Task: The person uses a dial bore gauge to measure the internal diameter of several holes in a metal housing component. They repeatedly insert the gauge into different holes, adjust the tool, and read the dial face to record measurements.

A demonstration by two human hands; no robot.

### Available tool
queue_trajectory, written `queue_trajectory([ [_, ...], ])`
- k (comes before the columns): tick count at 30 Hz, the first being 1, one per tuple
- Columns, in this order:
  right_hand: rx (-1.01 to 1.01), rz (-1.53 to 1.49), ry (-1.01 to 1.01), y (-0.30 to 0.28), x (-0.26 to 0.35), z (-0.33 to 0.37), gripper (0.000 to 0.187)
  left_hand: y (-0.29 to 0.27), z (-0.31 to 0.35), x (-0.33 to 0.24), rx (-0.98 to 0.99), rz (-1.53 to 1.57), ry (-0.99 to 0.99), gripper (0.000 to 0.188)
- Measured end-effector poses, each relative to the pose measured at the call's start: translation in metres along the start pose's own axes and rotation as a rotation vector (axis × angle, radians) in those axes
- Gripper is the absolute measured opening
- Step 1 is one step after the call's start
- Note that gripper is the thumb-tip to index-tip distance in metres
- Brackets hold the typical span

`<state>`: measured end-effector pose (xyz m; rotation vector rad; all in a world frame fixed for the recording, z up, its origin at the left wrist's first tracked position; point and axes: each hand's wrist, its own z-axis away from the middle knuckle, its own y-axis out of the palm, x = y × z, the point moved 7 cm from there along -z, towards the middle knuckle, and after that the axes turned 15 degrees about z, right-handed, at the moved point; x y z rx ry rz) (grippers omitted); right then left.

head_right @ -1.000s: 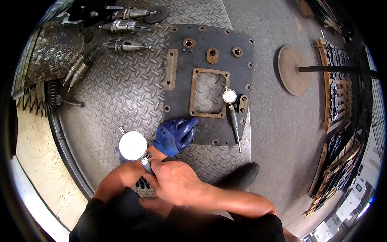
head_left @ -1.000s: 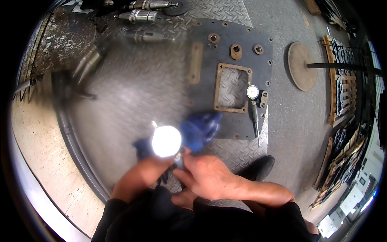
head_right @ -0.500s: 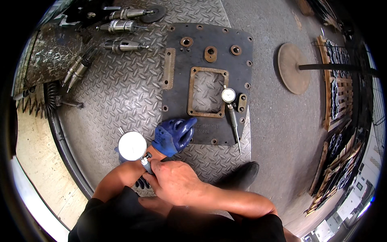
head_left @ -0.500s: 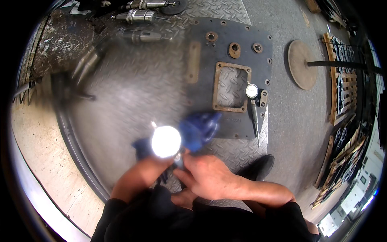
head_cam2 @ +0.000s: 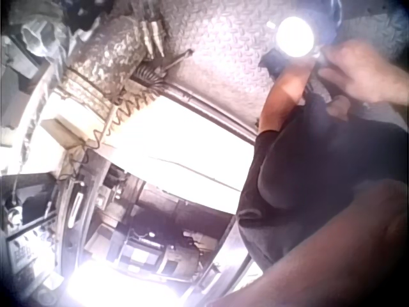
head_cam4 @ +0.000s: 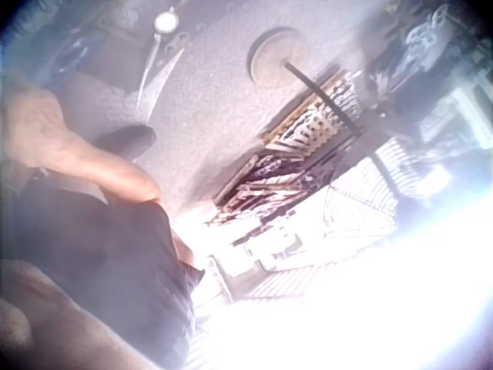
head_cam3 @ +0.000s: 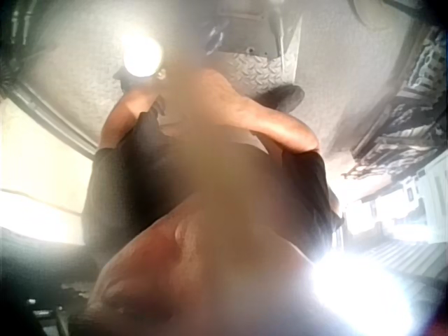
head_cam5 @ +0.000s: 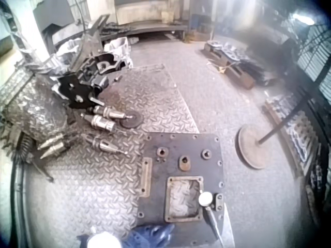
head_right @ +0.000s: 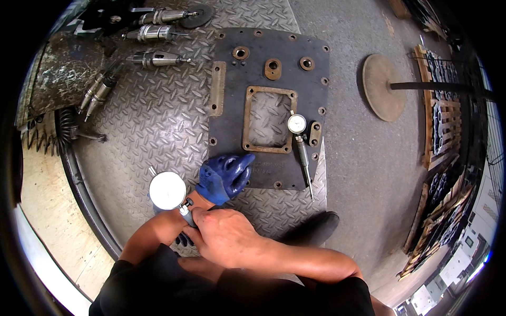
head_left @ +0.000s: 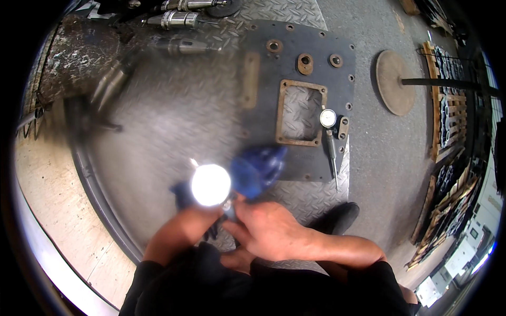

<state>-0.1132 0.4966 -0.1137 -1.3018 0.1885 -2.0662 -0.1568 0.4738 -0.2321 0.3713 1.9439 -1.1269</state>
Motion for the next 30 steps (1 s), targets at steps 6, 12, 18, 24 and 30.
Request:
queue_trajectory([
  [6,0.02,-0.026,-0.004,-0.0007,0.0005,-0.0013,0.035,0.0013,0.0025,0.0021,0.008,0.006,-0.01,0.041],
  [12,0.0,-0.029,-0.011,0.0005,0.0003,-0.0008,0.034,0.0035,0.0057,0.0042,0.068,-0.008,-0.019,0.049],
  [18,0.012,-0.03,-0.015,0.0025,0.0008,-0.0007,0.033,0.0026,0.0021,0.0061,0.013,0.007,-0.01,0.037],
  [24,0.017,-0.033,-0.023,0.0018,0.0016,0.0004,0.032,0.0025,-0.0001,0.005,0.028,-0.003,-0.02,0.038],
  [30,-0.002,-0.035,-0.033,-0.0001,0.0018,0.001,0.033,0.0014,-0.0022,0.003,0.026,-0.004,-0.002,0.039],
])
